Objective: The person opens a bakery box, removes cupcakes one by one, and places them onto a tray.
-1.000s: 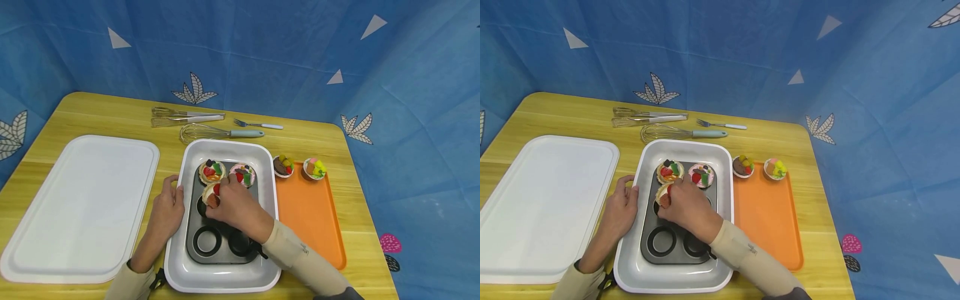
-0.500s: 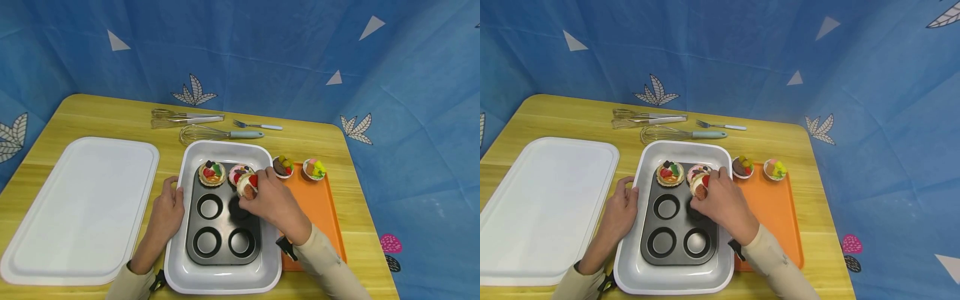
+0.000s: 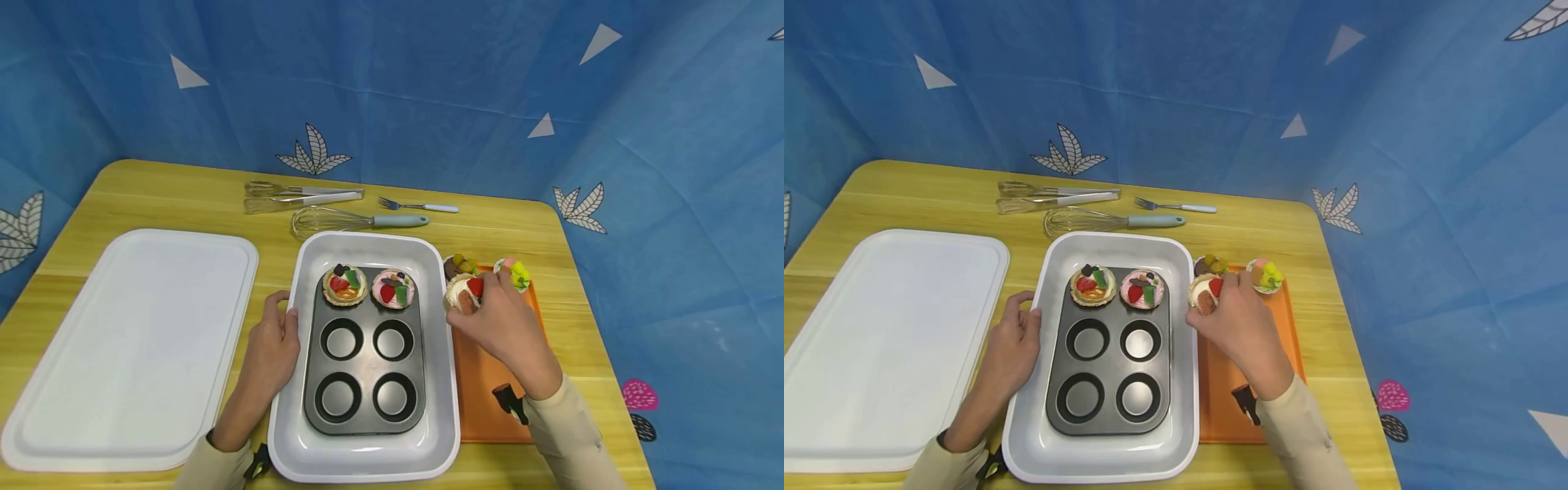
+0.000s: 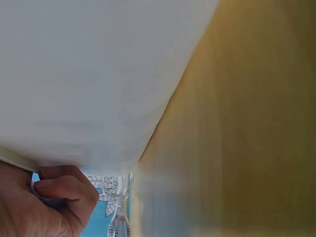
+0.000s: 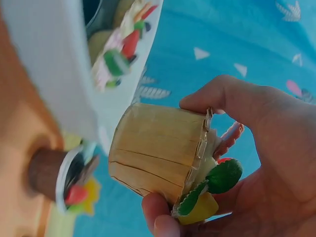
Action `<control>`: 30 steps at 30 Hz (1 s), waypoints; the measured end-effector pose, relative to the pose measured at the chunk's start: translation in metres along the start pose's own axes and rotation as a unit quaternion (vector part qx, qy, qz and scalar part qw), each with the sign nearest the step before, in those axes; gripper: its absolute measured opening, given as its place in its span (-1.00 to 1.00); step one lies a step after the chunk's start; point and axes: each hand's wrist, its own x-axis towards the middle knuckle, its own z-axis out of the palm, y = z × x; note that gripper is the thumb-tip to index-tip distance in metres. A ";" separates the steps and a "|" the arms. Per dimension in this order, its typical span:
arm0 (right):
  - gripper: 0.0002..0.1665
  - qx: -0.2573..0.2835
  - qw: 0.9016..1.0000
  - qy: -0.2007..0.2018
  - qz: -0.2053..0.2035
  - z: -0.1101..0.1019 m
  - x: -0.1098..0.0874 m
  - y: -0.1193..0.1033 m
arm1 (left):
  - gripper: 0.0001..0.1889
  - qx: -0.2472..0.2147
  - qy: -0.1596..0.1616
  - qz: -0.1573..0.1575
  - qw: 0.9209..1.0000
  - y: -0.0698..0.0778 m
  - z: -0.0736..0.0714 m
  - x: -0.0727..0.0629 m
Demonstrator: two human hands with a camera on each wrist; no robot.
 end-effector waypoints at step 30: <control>-0.32 -0.020 0.998 -0.017 0.056 0.062 0.010 0.050 | -0.60 -0.001 -0.009 -0.015 1.000 0.000 0.001 0.000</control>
